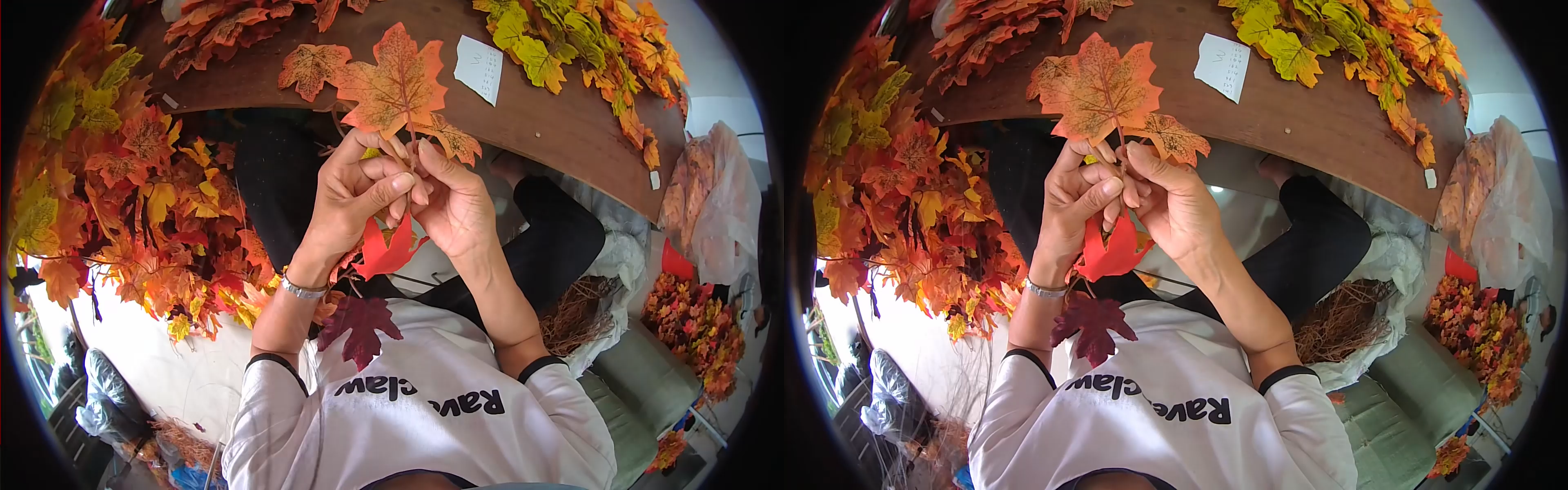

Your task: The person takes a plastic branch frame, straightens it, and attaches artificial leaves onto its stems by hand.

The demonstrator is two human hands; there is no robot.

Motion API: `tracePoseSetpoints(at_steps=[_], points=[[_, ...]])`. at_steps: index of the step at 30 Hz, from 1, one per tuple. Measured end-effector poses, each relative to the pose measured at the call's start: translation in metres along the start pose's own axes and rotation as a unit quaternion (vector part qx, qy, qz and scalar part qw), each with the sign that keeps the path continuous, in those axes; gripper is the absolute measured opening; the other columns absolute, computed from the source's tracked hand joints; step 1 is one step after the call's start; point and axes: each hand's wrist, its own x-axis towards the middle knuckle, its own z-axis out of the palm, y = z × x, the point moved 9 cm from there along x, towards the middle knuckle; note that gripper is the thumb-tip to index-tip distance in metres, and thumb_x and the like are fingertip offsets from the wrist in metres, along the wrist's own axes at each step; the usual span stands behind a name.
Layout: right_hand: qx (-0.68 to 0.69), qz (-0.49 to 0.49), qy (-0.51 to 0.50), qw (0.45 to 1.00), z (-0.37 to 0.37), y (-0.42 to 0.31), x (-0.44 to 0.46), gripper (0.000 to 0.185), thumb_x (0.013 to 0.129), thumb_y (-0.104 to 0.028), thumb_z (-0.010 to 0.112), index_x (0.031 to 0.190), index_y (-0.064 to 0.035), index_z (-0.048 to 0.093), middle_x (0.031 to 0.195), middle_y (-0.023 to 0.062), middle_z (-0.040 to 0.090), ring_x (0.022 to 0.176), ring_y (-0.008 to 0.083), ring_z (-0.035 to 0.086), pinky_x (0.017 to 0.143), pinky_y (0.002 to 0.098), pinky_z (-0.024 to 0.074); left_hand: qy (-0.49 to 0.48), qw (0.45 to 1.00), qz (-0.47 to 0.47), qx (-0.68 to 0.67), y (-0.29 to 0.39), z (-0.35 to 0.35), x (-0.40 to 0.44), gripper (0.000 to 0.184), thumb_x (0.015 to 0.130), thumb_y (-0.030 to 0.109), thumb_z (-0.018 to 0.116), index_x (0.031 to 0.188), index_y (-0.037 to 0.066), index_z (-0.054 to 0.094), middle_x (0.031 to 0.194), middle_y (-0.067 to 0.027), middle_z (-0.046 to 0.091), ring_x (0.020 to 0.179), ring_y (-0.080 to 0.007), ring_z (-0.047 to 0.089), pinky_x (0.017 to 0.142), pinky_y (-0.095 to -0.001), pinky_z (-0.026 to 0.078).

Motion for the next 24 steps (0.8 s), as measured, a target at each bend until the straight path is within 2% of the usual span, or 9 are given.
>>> tracePoseSetpoints(at_steps=[1, 9, 13, 16, 18, 21, 24], points=[[-0.015, 0.000, 0.005, 1.000, -0.001, 0.000, 0.000, 0.023, 0.082, -0.021, 0.061, 0.092, -0.0011, 0.057, 0.064, 0.0022, 0.053, 0.053, 0.0105, 0.046, 0.056, 0.0293, 0.0421, 0.000, 1.000, -0.001, -0.003, 0.000, 0.000, -0.001, 0.020, 0.085, 0.005, 0.056, 0.099, 0.002, 0.042, 0.073, -0.0100, 0.061, 0.053, -0.0070, 0.052, 0.045, -0.0173, 0.041], [-0.042, -0.021, -0.007, 0.999, -0.004, 0.002, 0.001, 0.021, 0.083, -0.020, 0.060, 0.091, -0.0012, 0.058, 0.057, 0.0015, 0.049, 0.053, 0.0126, 0.047, 0.053, 0.0310, 0.0443, 0.002, 1.000, -0.006, -0.014, 0.001, -0.001, -0.001, 0.022, 0.084, 0.004, 0.056, 0.101, 0.002, 0.040, 0.073, -0.0115, 0.061, 0.053, -0.0079, 0.052, 0.047, -0.0181, 0.041], [-0.083, -0.045, -0.053, 0.994, 0.001, 0.000, 0.000, 0.016, 0.083, -0.018, 0.059, 0.089, -0.0025, 0.058, 0.056, 0.0014, 0.049, 0.054, 0.0132, 0.049, 0.053, 0.0321, 0.0468, 0.001, 1.000, -0.015, -0.018, 0.002, 0.000, -0.002, 0.027, 0.085, 0.004, 0.055, 0.107, 0.002, 0.039, 0.073, -0.0118, 0.061, 0.053, -0.0080, 0.051, 0.047, -0.0184, 0.041], [-0.069, -0.044, -0.032, 0.996, 0.002, 0.000, -0.001, 0.011, 0.081, -0.013, 0.062, 0.076, -0.0046, 0.057, 0.062, 0.0003, 0.052, 0.055, 0.0079, 0.046, 0.050, 0.0203, 0.0327, 0.010, 0.999, -0.020, -0.036, 0.001, 0.000, -0.002, 0.031, 0.085, 0.004, 0.055, 0.112, 0.002, 0.039, 0.073, -0.0115, 0.061, 0.052, -0.0082, 0.051, 0.046, -0.0186, 0.041], [-0.069, -0.051, -0.045, 0.995, 0.004, -0.001, -0.002, 0.011, 0.081, -0.013, 0.062, 0.076, -0.0045, 0.057, 0.062, 0.0009, 0.052, 0.056, 0.0080, 0.046, 0.050, 0.0203, 0.0330, 0.022, 0.998, -0.020, -0.047, 0.000, -0.002, -0.002, 0.031, 0.085, 0.004, 0.055, 0.113, 0.001, 0.040, 0.073, -0.0112, 0.061, 0.052, -0.0084, 0.051, 0.045, -0.0189, 0.040], [-0.093, -0.038, -0.074, 0.992, 0.002, -0.001, 0.000, 0.008, 0.081, -0.010, 0.062, 0.079, -0.0041, 0.057, 0.065, 0.0025, 0.054, 0.059, 0.0089, 0.049, 0.052, 0.0214, 0.0354, -0.011, 0.998, -0.064, -0.024, -0.011, -0.006, -0.003, 0.029, 0.085, 0.006, 0.056, 0.110, 0.000, 0.044, 0.072, -0.0096, 0.060, 0.051, -0.0088, 0.051, 0.045, -0.0197, 0.041], [-0.132, -0.028, -0.117, 0.984, -0.003, -0.003, 0.003, 0.009, 0.080, -0.008, 0.062, 0.086, -0.0030, 0.057, 0.072, 0.0045, 0.057, 0.064, 0.0103, 0.051, 0.055, 0.0234, 0.0388, -0.018, 0.995, -0.093, -0.014, -0.016, -0.009, -0.003, 0.016, 0.084, 0.006, 0.058, 0.097, -0.001, 0.051, 0.072, -0.0086, 0.060, 0.052, -0.0092, 0.052, 0.046, -0.0205, 0.042]])
